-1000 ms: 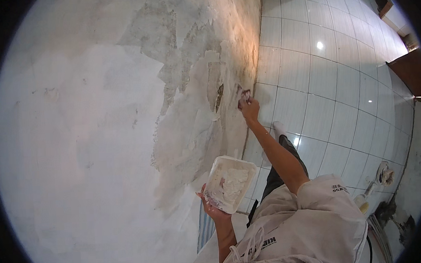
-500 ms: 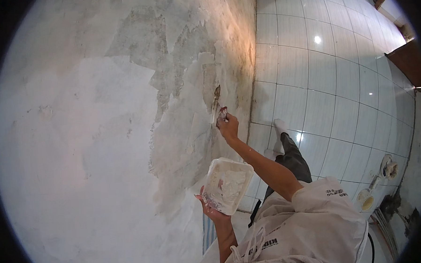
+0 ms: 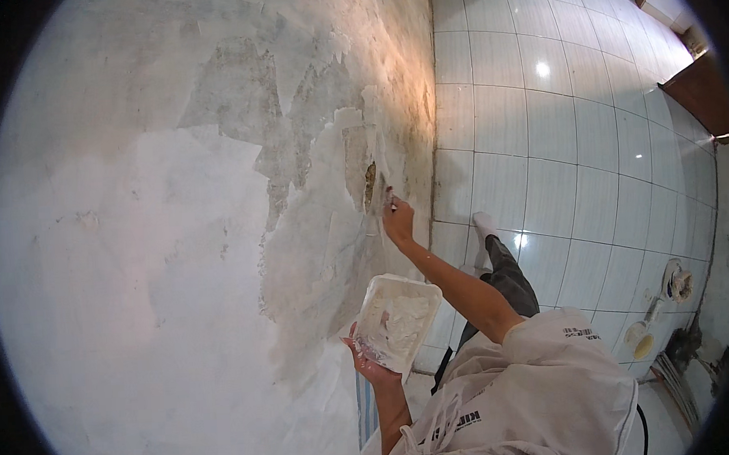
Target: The person scoops plaster powder into a container, mixes the paste with a putty knife, and applies the mixture onto a damaged wall using the putty knife.
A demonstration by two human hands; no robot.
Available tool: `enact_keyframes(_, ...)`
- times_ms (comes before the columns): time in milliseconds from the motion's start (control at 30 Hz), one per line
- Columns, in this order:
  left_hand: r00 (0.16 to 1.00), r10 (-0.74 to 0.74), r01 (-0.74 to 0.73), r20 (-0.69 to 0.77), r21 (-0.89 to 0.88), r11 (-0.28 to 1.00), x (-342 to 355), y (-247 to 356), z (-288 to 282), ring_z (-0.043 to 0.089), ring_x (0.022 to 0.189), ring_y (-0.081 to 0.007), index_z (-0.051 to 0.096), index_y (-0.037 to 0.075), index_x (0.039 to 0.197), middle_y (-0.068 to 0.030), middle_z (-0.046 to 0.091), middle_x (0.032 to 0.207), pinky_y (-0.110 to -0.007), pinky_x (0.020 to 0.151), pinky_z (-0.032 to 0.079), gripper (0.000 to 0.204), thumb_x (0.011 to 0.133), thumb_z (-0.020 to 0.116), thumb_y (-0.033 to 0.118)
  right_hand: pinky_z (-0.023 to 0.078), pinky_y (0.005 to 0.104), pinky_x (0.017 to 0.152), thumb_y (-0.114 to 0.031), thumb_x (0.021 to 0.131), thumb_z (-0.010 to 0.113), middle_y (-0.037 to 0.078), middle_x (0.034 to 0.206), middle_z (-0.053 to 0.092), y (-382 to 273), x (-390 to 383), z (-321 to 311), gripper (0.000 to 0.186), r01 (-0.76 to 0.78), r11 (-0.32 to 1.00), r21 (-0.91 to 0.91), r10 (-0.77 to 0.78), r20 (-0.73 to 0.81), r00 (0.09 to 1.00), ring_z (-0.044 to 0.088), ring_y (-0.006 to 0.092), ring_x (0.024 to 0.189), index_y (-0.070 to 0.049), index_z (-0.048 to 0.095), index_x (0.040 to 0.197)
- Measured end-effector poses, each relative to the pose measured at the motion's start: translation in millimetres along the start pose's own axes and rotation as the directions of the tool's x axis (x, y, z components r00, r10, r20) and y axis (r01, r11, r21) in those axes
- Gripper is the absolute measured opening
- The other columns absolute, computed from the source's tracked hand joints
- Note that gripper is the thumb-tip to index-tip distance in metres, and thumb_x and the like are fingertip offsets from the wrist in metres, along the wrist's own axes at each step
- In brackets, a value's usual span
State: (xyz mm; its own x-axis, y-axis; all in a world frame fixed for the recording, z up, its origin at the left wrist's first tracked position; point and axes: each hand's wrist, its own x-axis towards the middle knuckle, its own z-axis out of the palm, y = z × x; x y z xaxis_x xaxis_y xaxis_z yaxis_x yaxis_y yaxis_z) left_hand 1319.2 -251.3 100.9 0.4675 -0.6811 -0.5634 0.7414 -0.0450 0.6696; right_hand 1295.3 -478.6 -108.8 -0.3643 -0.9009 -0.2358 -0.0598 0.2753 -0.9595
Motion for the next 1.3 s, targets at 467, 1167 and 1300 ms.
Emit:
enact_keyframes(467, 0.998, 0.054, -0.056, 0.022, 0.08, 0.995, 3, 5, -15, 0.052, 0.118, -0.0348, 0.048, 0.008, 0.13, -0.0156, 0.053, 0.131, -0.053, 0.099, 0.045, 0.054, 0.097, 0.043, 0.05, 0.047, 0.0305, 0.058, -0.012, 0.086, 0.057, 0.012, 0.063, 0.061, -87, -25, -42, 0.019, 0.018, 0.983, 0.181, -0.077, 0.329, 0.941, 0.058, 0.016, 0.058, 0.006, 0.063, 0.088)
enact_keyframes(1167, 0.987, 0.019, -0.048, 0.157, 0.185, 0.982, 11, 24, 54, 0.067, 0.087, -0.0266, 0.058, -0.007, 0.112, -0.0168, 0.065, 0.101, -0.038, 0.079, 0.057, 0.052, 0.097, 0.05, 0.042, 0.052, 0.0345, 0.063, -0.006, 0.081, 0.063, 0.017, 0.086, 0.068, -280, -54, -232, 0.017, 0.794, 0.59, 0.146, -0.477, 0.857, 0.196, 0.066, 0.0314, 0.071, 0.001, 0.067, 0.096)
enact_keyframes(1300, 0.967, 0.028, -0.086, 0.255, 0.217, 0.972, 5, 36, 55, 0.068, 0.083, -0.0221, 0.063, -0.007, 0.104, -0.0143, 0.067, 0.094, -0.035, 0.077, 0.057, 0.05, 0.096, 0.053, 0.042, 0.051, 0.0374, 0.063, -0.013, 0.082, 0.064, 0.015, 0.083, 0.068, -283, -68, -222, 0.019, 0.932, 0.352, 0.081, -0.25, 0.968, 0.01, 0.066, 0.0308, 0.072, -0.001, 0.067, 0.097)
